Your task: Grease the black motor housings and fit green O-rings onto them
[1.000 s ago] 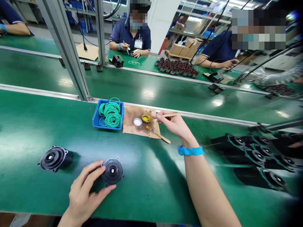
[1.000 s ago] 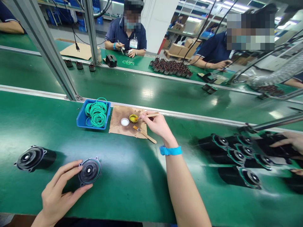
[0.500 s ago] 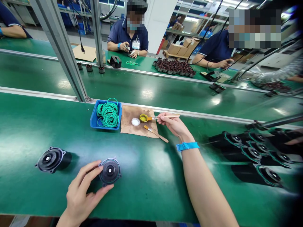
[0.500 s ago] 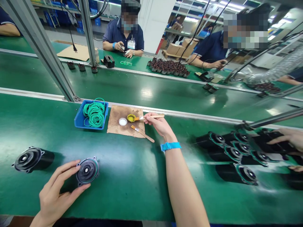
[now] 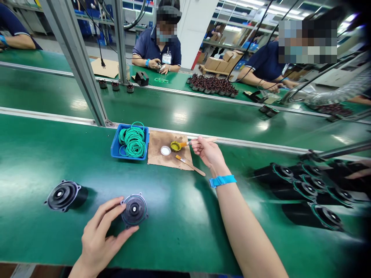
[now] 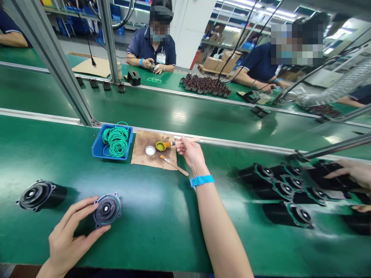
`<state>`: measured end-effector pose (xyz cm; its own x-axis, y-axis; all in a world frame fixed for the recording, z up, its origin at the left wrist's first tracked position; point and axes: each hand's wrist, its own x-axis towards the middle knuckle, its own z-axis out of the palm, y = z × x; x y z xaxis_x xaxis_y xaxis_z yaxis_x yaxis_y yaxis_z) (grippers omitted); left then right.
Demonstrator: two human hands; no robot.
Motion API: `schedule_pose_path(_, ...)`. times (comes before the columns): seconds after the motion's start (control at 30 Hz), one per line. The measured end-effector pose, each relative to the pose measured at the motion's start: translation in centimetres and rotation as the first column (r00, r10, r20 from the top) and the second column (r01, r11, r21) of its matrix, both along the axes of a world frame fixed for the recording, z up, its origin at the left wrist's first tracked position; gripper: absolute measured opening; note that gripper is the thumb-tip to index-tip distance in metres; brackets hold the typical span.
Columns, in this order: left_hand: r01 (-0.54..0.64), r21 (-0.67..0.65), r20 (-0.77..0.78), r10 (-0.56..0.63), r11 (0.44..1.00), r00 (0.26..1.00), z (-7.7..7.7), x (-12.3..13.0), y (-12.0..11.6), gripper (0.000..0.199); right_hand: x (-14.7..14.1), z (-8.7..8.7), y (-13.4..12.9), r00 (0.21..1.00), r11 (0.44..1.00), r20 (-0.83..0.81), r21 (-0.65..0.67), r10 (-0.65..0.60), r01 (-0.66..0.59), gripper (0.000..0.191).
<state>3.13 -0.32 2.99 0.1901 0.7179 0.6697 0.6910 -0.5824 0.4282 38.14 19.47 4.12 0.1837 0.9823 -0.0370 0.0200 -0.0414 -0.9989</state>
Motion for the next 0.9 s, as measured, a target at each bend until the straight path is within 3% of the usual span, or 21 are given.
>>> schedule_pose_path(0.33, -0.013, 0.006, 0.000, 0.013, 1.000, 1.000, -0.2, -0.1, 0.0, 0.030, 0.0, -0.9, 0.2, 0.999, 0.997, 0.020, -0.054, -0.051, 0.052, 0.038)
schedule_pose_path(0.43, -0.010, 0.003, 0.009, 0.010, 1.000, 1.000, -0.4, -0.1, 0.0, 0.031, 0.2, 0.1, 0.0, 0.997, 0.997, 0.035, -0.005, -0.072, 0.072, 0.040)
schedule_pose_path(0.57, -0.026, -0.024, 0.037, 0.027, 0.999, 0.999, -0.1, 0.1, 0.0, 0.035, -0.9, 2.9, -0.8, 0.998, 0.995, -0.003, 0.087, -0.057, 0.057, 0.043)
schedule_pose_path(0.77, -0.043, -0.071, 0.086, 0.049, 0.997, 0.995, 0.2, 0.2, 0.0, 0.046, -6.5, 7.1, -5.9, 0.979, 0.986, -0.152, 0.111, 0.138, -0.122, 0.034)
schedule_pose_path(0.9, -0.047, -0.088, 0.108, 0.056, 0.995, 0.993, 0.1, 0.3, 0.0, 0.047, -9.7, 6.9, -11.1, 0.933, 0.948, -0.189, -0.033, 0.305, -0.316, 0.035)
